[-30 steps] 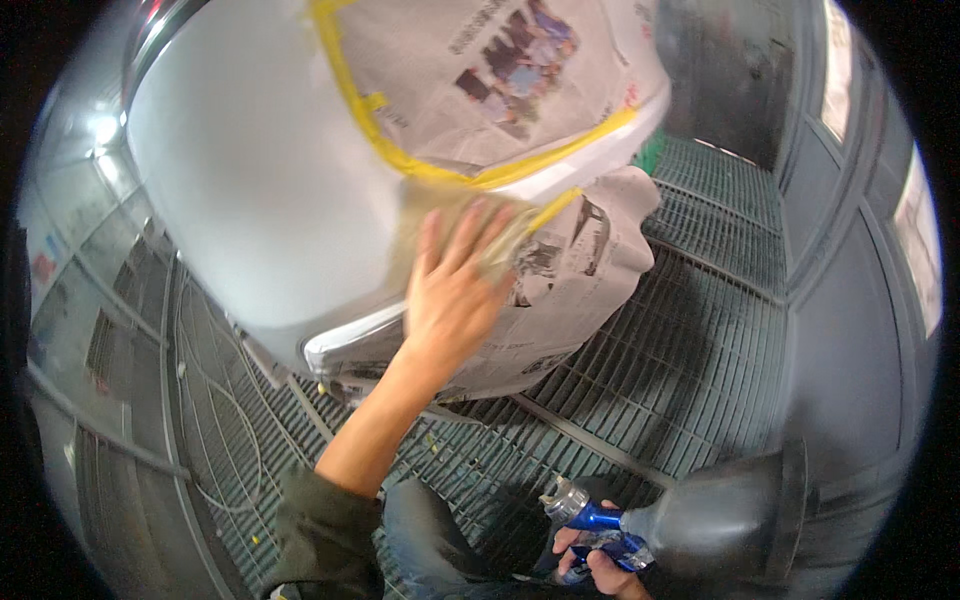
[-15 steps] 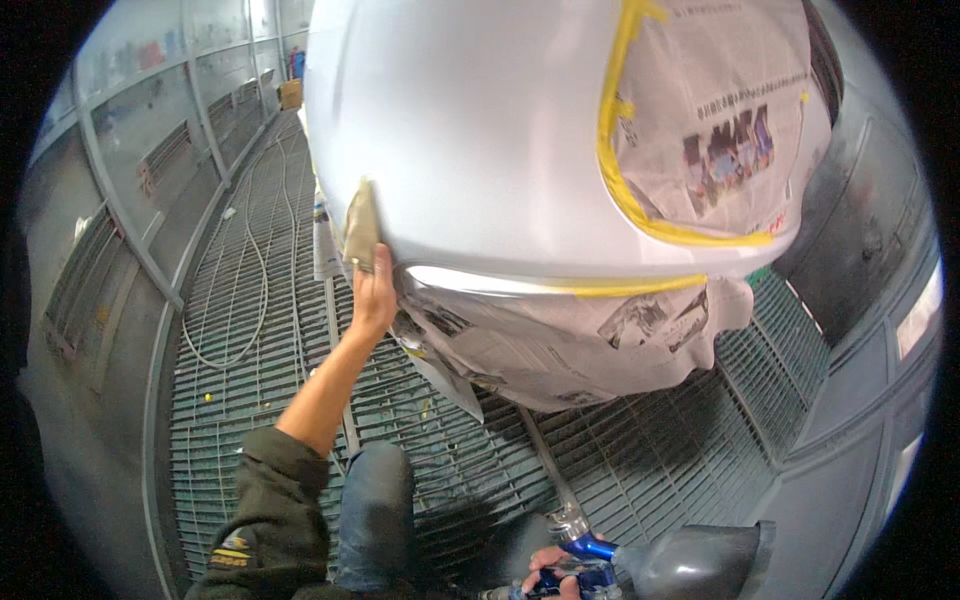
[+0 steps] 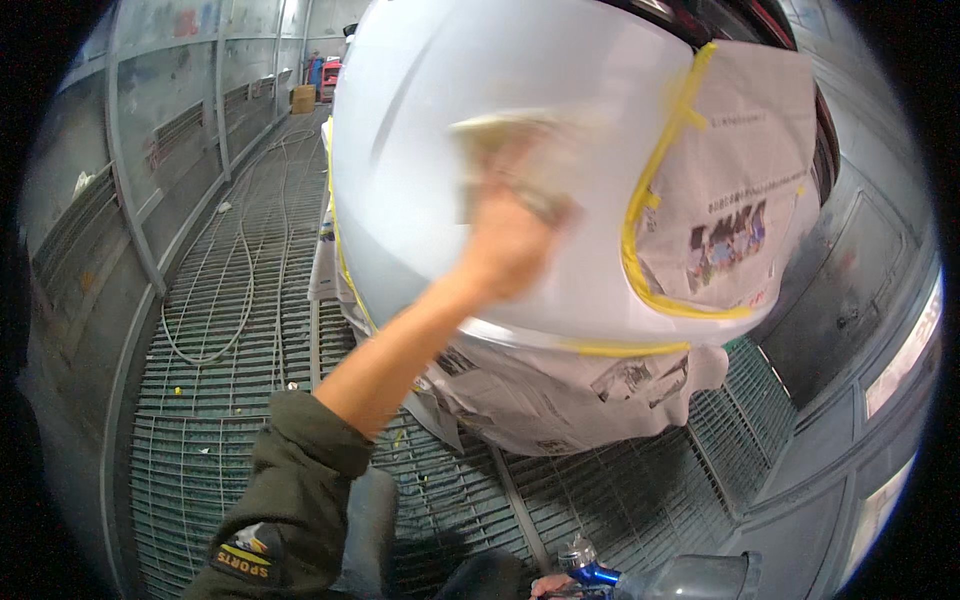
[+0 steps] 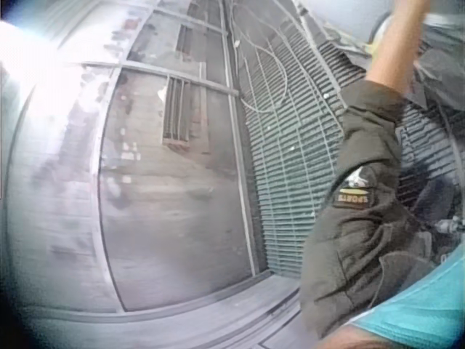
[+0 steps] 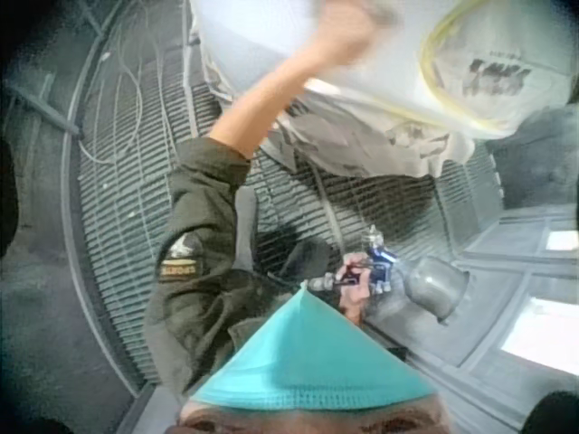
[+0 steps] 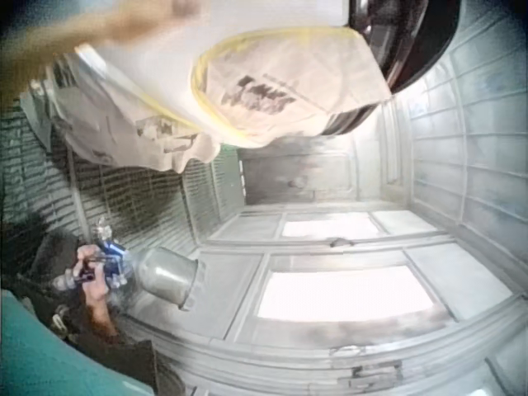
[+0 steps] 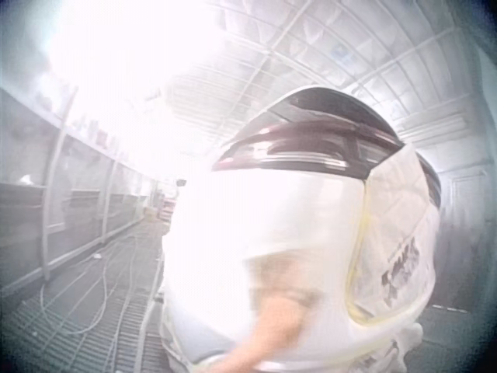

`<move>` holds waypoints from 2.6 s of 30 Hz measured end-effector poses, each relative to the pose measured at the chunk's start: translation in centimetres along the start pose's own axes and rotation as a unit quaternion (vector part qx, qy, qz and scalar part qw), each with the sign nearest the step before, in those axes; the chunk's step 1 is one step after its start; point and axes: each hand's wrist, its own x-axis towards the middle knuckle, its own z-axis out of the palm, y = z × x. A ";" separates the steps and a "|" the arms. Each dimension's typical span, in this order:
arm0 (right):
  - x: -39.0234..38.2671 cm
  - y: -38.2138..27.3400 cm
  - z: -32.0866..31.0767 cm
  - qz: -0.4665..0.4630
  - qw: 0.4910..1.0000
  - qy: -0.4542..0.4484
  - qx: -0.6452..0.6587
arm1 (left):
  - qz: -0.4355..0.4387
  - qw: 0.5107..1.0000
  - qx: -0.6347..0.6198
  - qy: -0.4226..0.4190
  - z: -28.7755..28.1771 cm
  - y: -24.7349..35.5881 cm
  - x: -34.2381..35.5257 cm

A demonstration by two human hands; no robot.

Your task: The person uses a spray gun to apply white paint to a car's rear bumper inside a paint booth. They wipe the surface with a cloth between coats and adjust the masking tape. The person then exits the booth and places the spray gun on a workbench.

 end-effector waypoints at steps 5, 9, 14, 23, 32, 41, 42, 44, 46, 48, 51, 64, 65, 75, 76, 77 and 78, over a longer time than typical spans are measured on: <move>1.3 1.2 1.8 0.048 0.997 -0.053 -0.009 | 0.198 0.974 0.093 -0.066 -0.1 0.1 2.1; 2.6 1.2 3.1 0.083 0.990 -0.115 -0.014 | 0.015 0.992 0.109 0.062 -3.7 -5.7 2.8; 2.9 1.9 7.5 0.057 0.993 -0.099 -0.039 | -0.316 0.942 0.021 0.114 -7.9 -20.0 -5.7; 3.4 4.4 10.2 0.089 0.993 -0.004 -0.076 | -0.656 0.575 -0.395 0.289 -6.9 -35.0 -22.1; 3.0 4.5 10.7 0.036 0.997 -0.008 -0.065 | -0.320 0.939 0.022 0.125 -10.0 -25.9 -3.2; 0.9 3.9 8.7 -0.041 0.997 0.025 -0.062 | 0.088 0.991 0.095 0.013 -3.2 -3.3 5.6; 0.5 3.7 8.3 -0.052 0.996 0.032 -0.062 | 0.118 0.988 0.093 -0.028 -1.4 -1.6 4.8; -0.1 3.3 7.6 -0.074 0.995 0.037 -0.060 | 0.146 0.976 0.125 -0.106 0.3 0.6 2.4; -0.3 3.4 7.2 -0.088 0.994 0.026 -0.051 | 0.140 0.953 0.202 -0.178 0.2 1.5 -0.8; -1.1 3.4 6.3 -0.111 0.992 0.037 -0.052 | 0.141 0.948 0.182 -0.218 0.9 2.8 -4.5; -2.2 3.5 5.3 -0.134 0.989 0.045 -0.052 | 0.193 0.910 0.182 -0.319 -0.7 3.5 -8.8; -1.7 2.5 3.0 -0.142 0.988 0.024 -0.048 | -0.382 0.869 0.075 -0.306 -23.4 -9.9 -35.6; -0.8 1.8 3.2 -0.149 0.987 0.031 -0.052 | -0.448 0.823 0.042 -0.347 -23.4 -7.3 -35.9; 4.3 -1.9 14.1 -0.268 0.951 0.153 -0.031 | -0.293 0.566 -0.436 -0.636 -25.8 10.8 -32.3; 4.0 -2.5 14.7 -0.283 0.944 0.164 -0.034 | -0.256 0.552 -0.457 -0.649 -26.0 11.2 -32.3; 3.9 -3.2 14.9 -0.285 0.945 0.155 -0.036 | -0.210 0.584 -0.457 -0.637 -25.6 10.9 -31.6; 3.6 -3.5 15.6 -0.289 0.938 0.187 -0.044 | -0.198 0.615 -0.464 -0.607 -24.7 10.7 -31.4</move>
